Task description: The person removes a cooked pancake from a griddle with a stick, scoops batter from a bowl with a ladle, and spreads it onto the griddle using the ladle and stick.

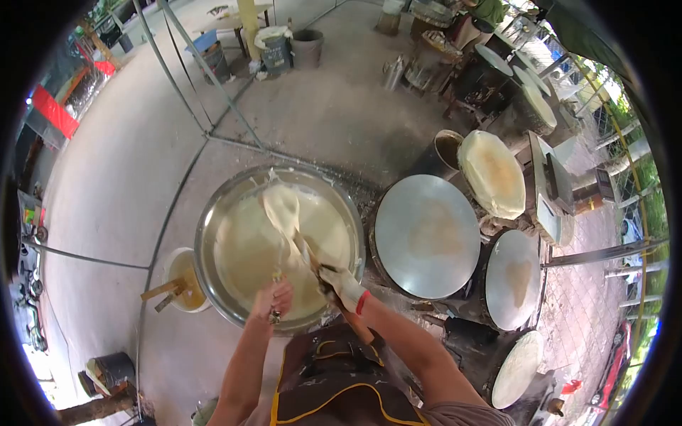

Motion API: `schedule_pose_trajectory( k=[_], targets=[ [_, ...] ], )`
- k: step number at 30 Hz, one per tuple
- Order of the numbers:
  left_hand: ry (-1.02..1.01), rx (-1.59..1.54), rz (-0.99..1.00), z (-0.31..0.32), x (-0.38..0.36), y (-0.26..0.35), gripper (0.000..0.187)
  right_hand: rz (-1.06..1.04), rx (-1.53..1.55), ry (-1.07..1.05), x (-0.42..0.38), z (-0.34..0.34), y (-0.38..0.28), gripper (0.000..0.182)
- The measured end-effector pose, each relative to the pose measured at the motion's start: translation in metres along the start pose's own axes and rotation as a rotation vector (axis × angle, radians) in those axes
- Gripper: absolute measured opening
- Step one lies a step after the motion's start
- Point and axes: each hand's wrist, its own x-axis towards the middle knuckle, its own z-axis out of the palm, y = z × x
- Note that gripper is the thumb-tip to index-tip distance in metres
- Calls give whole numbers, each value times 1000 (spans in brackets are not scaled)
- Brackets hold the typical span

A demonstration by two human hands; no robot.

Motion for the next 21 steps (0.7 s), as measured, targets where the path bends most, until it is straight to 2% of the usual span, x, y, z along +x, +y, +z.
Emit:
schedule_pose_trajectory(
  k=[2,4,6,7,9,10,13,16,17,18,20,21],
  targets=[
    [29,315,177,74,-25,37,6,-103,62,-122,-28,34,-61,31],
    [-109,458,351,124,-46,69,6,-212,64,-268,-57,54,-112,34],
    [-120,585,494,162,-63,90,6,-395,53,-426,-84,64,-141,34],
    [-123,647,569,174,-70,95,6,-411,35,-390,-93,65,-146,29],
    [-1,734,583,176,-77,93,6,-439,6,-314,-108,61,-152,21],
    [62,774,583,173,-76,88,5,-445,-37,-231,-112,54,-149,23],
    [174,903,500,143,-70,46,4,-461,-140,-33,-121,15,-112,34],
    [240,1134,257,129,-62,-10,4,-496,-178,133,-118,-39,-63,38],
    [200,1069,156,136,-61,-33,6,-515,-183,200,-125,-59,-52,37],
    [161,1006,51,146,-62,-58,9,-463,-324,239,-147,-80,-49,39],
    [35,792,-197,162,-55,-110,13,-942,-618,367,-145,-141,1,43],
    [-42,636,-342,170,-51,-136,15,-978,-845,461,-159,-171,18,43]
  ],
)
